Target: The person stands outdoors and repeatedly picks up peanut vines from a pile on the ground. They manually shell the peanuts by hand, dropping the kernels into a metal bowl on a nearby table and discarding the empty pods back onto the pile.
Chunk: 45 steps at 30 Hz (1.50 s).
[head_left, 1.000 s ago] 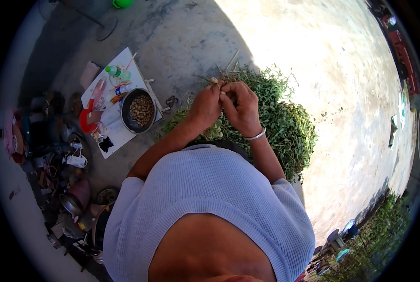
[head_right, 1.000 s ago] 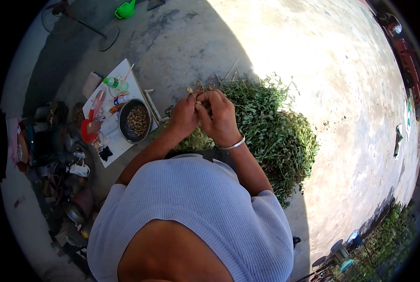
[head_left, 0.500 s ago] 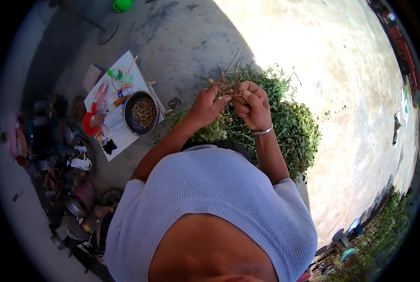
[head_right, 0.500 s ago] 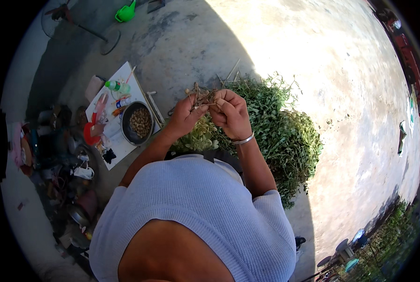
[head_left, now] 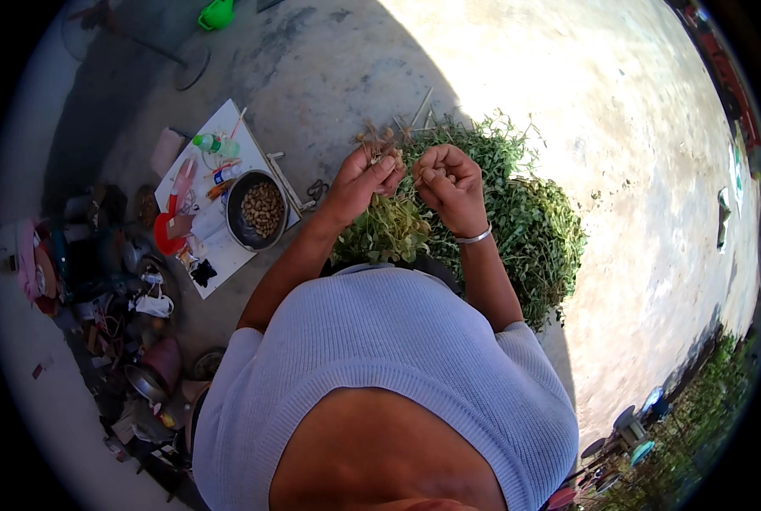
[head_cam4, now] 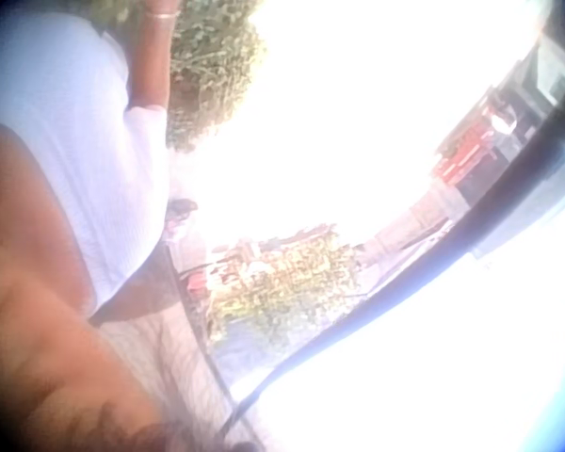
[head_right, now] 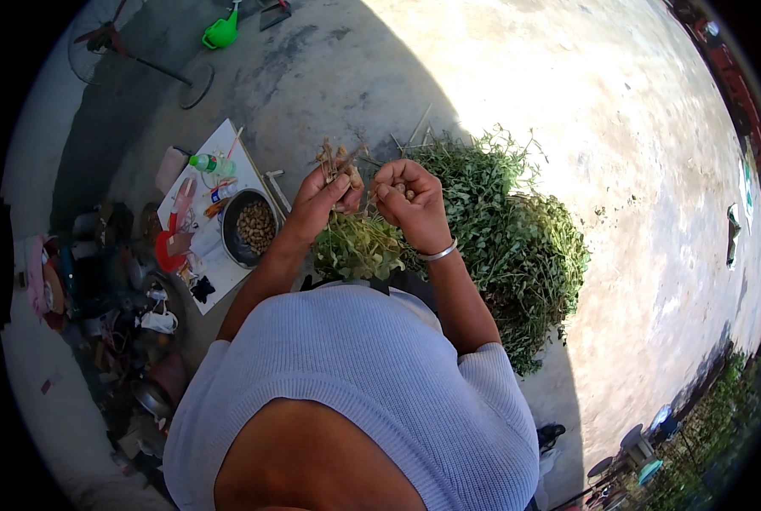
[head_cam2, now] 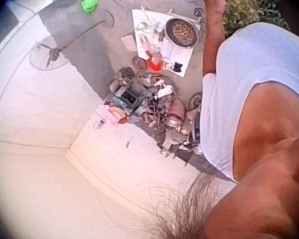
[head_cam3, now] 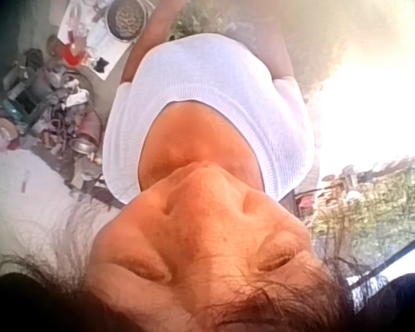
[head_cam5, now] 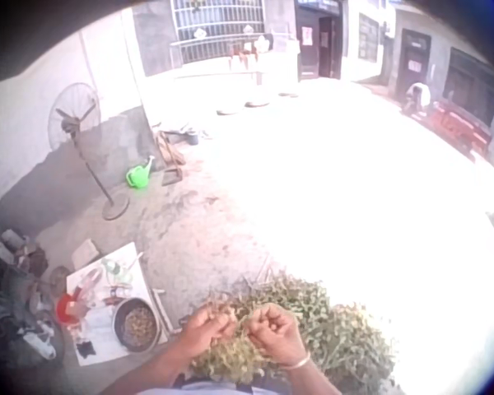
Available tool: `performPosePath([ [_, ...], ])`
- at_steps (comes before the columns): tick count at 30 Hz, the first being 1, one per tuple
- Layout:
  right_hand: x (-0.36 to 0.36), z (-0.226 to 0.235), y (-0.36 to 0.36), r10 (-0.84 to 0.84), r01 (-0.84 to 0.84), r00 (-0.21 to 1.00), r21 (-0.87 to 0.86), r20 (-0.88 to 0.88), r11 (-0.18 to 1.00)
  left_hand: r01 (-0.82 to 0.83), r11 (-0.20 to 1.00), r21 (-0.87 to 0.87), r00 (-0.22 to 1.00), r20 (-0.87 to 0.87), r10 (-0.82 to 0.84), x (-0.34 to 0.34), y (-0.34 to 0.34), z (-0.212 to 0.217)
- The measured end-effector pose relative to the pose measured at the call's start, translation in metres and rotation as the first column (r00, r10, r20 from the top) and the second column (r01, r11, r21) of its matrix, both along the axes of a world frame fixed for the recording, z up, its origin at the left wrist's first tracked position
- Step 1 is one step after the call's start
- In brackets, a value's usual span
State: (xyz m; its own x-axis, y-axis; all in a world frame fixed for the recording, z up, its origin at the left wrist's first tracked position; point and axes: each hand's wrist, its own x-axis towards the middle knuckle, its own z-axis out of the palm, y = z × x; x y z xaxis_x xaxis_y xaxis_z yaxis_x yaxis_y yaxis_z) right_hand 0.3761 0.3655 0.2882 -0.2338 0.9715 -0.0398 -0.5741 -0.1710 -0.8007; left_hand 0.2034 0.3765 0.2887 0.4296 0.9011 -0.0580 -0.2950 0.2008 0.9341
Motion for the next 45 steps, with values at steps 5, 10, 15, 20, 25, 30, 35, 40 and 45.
performPosePath([
  [5, -0.005, 0.002, -0.001, -0.066, 0.042, 0.951, 0.085, 0.303, 0.995, 0.029, 0.997, 0.075, 0.994, -0.111, -0.021, 0.002, -0.004, 0.006],
  [10, -0.011, -0.001, -0.002, -0.179, 0.099, 0.943, 0.279, 0.280, 0.955, 0.002, 0.986, 0.166, 0.941, -0.333, 0.054, 0.008, -0.009, 0.018],
  [15, -0.013, 0.002, -0.004, -0.269, 0.168, 0.918, 0.330, 0.291, 0.929, -0.084, 0.953, 0.292, 0.913, -0.362, 0.191, 0.014, -0.016, 0.012],
  [20, -0.020, 0.006, -0.004, -0.660, 0.286, 0.595, 0.646, 0.459, 0.708, -0.240, 0.902, 0.358, 0.846, -0.378, 0.375, 0.019, -0.017, 0.007],
  [25, -0.010, -0.006, 0.005, -0.453, 0.415, 0.841, 0.185, 0.295, 0.891, -0.180, 0.979, 0.091, 0.983, 0.051, 0.176, 0.005, -0.007, 0.008],
  [30, -0.006, 0.004, 0.002, -0.363, 0.339, 0.895, 0.136, 0.260, 0.931, -0.146, 0.985, 0.093, 0.986, 0.098, 0.136, -0.005, 0.003, 0.006],
  [35, -0.012, 0.007, 0.005, -0.459, 0.335, 0.803, 0.349, 0.381, 0.875, -0.094, 0.996, -0.010, 0.992, 0.079, 0.094, 0.004, -0.001, 0.018],
  [40, -0.015, 0.026, 0.010, -0.582, 0.160, 0.613, 0.637, 0.535, 0.754, -0.085, 0.996, -0.003, 0.993, -0.081, 0.085, 0.005, -0.002, 0.019],
  [45, -0.008, 0.017, 0.023, -0.302, 0.007, 0.789, 0.484, 0.535, 0.875, 0.034, 0.997, -0.074, 0.996, -0.074, -0.040, -0.004, 0.000, 0.014],
])
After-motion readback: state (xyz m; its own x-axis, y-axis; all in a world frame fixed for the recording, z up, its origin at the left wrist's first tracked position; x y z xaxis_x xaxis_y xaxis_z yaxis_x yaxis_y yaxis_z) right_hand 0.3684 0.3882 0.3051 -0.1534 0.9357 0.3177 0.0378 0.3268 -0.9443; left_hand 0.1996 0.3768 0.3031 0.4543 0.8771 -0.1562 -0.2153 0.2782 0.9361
